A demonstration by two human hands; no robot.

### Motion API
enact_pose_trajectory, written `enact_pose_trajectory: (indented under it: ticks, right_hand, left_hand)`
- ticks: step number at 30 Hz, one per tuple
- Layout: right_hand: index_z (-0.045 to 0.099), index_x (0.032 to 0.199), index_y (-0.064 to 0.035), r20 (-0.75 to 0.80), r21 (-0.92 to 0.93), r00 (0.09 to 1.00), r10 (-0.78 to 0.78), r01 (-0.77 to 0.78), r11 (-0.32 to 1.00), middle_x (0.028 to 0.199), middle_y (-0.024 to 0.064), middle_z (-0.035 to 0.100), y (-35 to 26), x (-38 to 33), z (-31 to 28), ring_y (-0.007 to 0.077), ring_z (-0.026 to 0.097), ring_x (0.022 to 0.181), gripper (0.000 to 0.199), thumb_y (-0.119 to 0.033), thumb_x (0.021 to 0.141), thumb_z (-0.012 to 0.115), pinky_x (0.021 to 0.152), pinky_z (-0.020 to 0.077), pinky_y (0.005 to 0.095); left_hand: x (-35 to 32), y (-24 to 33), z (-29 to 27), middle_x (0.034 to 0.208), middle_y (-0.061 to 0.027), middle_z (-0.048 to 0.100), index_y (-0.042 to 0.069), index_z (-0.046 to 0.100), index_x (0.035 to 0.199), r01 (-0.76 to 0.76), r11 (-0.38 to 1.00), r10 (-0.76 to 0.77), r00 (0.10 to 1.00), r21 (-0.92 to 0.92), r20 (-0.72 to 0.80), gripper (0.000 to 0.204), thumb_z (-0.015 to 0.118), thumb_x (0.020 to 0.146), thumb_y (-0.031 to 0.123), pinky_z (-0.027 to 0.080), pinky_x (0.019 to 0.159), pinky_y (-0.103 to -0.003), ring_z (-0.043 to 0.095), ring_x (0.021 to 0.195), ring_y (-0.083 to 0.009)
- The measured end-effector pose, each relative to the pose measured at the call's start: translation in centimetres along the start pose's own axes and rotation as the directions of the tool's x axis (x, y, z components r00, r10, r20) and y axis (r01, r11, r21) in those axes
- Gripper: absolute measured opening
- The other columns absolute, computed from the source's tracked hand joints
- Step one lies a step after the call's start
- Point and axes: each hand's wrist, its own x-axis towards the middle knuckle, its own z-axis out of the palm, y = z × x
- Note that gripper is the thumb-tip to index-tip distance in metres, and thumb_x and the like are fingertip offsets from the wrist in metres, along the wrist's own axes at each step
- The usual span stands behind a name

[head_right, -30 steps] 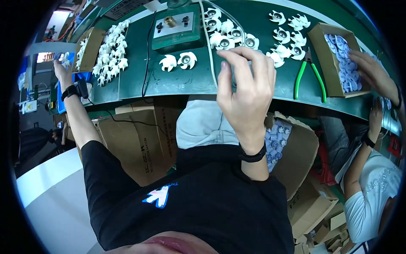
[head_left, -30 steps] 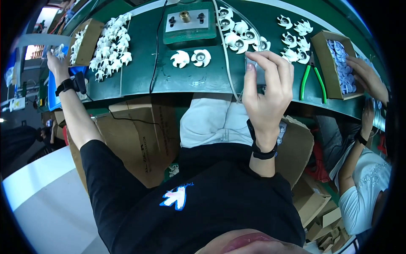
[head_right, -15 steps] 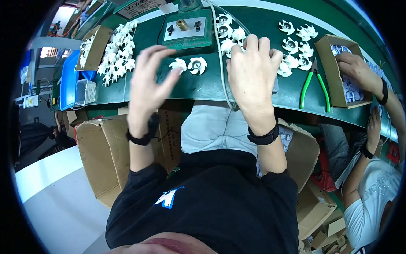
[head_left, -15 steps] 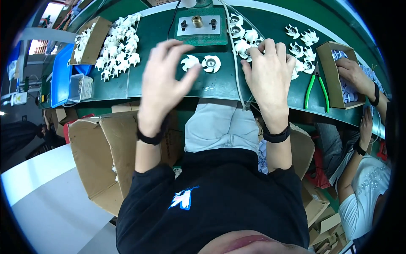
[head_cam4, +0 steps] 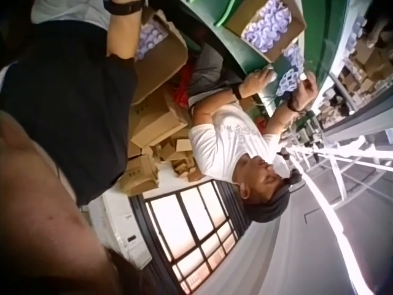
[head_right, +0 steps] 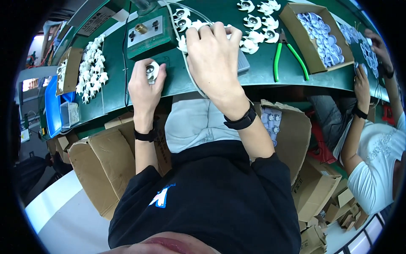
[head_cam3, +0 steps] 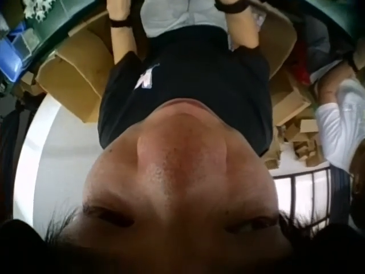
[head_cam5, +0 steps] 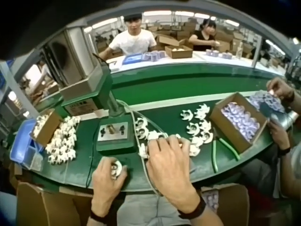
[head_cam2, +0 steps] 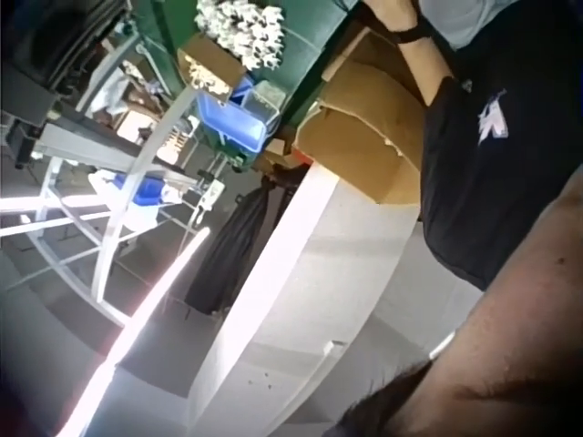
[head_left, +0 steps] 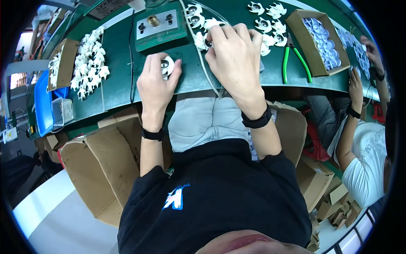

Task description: Assembling white plastic parts on an assembly line and operating a small manual desktop press.

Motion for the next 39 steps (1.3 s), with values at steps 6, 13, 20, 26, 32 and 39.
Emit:
enact_pose_trajectory:
  ticks: [6,13,20,26,32,39]
  right_hand:
    - [0.072,0.1,-0.0067,-0.144,0.24,0.987,0.065,-0.029,0.97,0.095,0.005,0.072,0.8,-0.6,-0.9,0.0218,0.069,0.089,0.024,-0.003,0.077,0.078,0.086,0.0518,0.0383]
    - [0.074,0.109,-0.0039,-0.052,0.764,0.994,0.1,-0.025,0.645,0.104,0.009,0.074,-0.9,-2.1,-4.2,0.0174,0.073,0.086,0.034,0.004,0.077,0.08,0.076,0.0578,0.0286]
    - [0.075,0.11,-0.0039,0.098,0.836,0.992,0.078,-0.124,0.534,0.101,0.0094,0.073,-3.2,-4.4,-4.4,0.0146,0.069,0.078,0.037,0.004,0.075,0.082,0.071,0.0563,0.026]
    - [0.075,0.116,-0.0051,0.125,0.792,0.992,0.015,-0.109,0.6,0.112,0.0095,0.069,-3.7,-5.4,-3.9,0.0126,0.069,0.078,0.043,0.002,0.075,0.084,0.066,0.0552,0.0243]
    - [0.073,0.124,-0.0077,0.073,0.798,0.991,0.108,-0.123,0.59,0.125,0.0097,0.064,-4.4,-5.1,-4.1,0.0149,0.07,0.082,0.05,-0.004,0.076,0.087,0.063,0.0554,0.0246]
    - [0.073,0.124,-0.0083,0.053,0.747,0.998,-0.045,-0.009,0.664,0.129,0.0118,0.062,-4.1,-5.0,-2.8,0.0204,0.072,0.09,0.051,-0.006,0.075,0.088,0.068,0.0591,0.0282]
  left_hand:
    - [0.3,-0.3,-2.4,0.096,-0.0077,0.058,0.003,0.058,0.116,0.41,-0.107,-0.352,0.836,-0.906,0.42,0.04,0.058,0.104,0.041,0.04,0.058,-0.031,0.057,0.074,-0.0204]
    - [1.5,3.3,-1.1,0.109,-0.007,0.056,0.005,0.054,0.122,0.181,-0.901,-0.147,0.727,-0.394,0.67,0.042,0.049,0.107,0.044,0.045,0.07,-0.033,0.057,0.089,-0.0157]
    - [1.2,5.6,0.0,0.111,-0.0074,0.057,0.005,0.055,0.119,0.134,-0.905,-0.162,0.769,-0.404,0.618,0.04,0.053,0.104,0.041,0.052,0.086,-0.039,0.06,0.101,-0.0193]
    - [0.6,6.0,0.4,0.114,-0.0049,0.058,0.007,0.057,0.107,0.11,-0.91,-0.148,0.813,-0.399,0.563,0.032,0.058,0.097,0.038,0.052,0.102,-0.045,0.062,0.111,-0.0194]
    - [0.6,6.2,1.0,0.125,-0.0062,0.061,0.01,0.059,0.093,0.055,-0.856,-0.206,0.875,-0.513,0.438,0.031,0.056,0.094,0.041,0.041,0.117,-0.053,0.06,0.122,-0.0218]
    - [0.4,6.9,0.9,0.127,-0.0087,0.062,0.009,0.061,0.093,0.093,-0.804,-0.252,0.841,-0.587,0.478,0.037,0.052,0.095,0.046,0.038,0.119,-0.057,0.059,0.125,-0.0258]
